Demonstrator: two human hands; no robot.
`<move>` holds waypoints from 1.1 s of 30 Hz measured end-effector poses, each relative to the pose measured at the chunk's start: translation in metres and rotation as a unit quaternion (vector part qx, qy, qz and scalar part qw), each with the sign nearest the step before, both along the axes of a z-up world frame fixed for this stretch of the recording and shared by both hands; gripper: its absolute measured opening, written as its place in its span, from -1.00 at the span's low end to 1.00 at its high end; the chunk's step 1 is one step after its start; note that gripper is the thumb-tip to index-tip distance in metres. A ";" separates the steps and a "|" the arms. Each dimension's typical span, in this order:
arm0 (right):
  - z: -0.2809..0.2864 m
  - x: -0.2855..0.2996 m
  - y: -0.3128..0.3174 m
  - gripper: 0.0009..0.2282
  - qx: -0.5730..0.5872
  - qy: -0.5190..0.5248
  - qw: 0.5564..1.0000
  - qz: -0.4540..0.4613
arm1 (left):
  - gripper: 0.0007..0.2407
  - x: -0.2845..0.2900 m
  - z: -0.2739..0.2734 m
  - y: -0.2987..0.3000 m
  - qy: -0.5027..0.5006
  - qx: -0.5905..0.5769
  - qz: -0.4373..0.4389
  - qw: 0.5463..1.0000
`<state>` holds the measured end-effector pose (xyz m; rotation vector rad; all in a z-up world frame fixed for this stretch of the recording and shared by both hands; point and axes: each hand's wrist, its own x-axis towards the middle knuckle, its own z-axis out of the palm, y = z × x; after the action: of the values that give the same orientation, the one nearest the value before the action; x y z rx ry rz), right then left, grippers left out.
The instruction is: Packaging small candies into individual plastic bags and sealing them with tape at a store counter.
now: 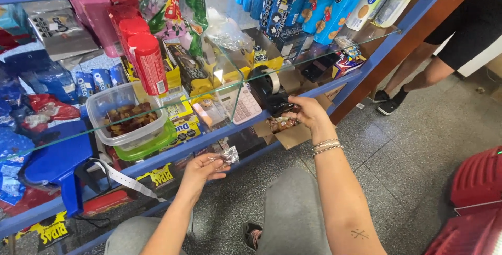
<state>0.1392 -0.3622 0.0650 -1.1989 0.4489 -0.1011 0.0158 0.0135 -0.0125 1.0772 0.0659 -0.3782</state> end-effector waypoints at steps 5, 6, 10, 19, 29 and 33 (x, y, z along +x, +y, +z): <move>-0.015 -0.012 -0.002 -0.85 -0.003 -0.047 0.999 -0.009 | -0.81 0.002 -0.002 -0.003 0.005 0.001 -0.001 1.000; -0.022 -0.010 -0.007 -0.87 -0.006 -0.047 0.999 -0.004 | -0.81 0.003 -0.003 -0.003 0.008 0.004 -0.001 1.000; -0.033 -0.011 -0.008 -0.87 -0.009 -0.053 0.999 0.006 | -0.81 0.003 -0.009 -0.004 0.013 0.004 0.000 1.000; -0.040 -0.012 -0.004 -0.87 -0.081 -0.036 0.996 0.019 | -0.80 0.004 -0.005 0.001 0.016 0.008 0.005 1.000; -0.050 0.000 -0.012 -0.88 -0.115 -0.030 0.993 0.026 | -0.80 0.004 -0.003 0.000 0.009 0.001 -0.002 1.000; -0.042 -0.004 -0.009 -0.86 -0.138 -0.033 0.989 0.033 | -0.81 0.004 -0.006 -0.001 0.008 -0.003 -0.011 1.000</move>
<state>0.1354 -0.3711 0.0229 -1.4768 0.3446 -0.1499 0.0199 0.0129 -0.0183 1.0693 0.0669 -0.4073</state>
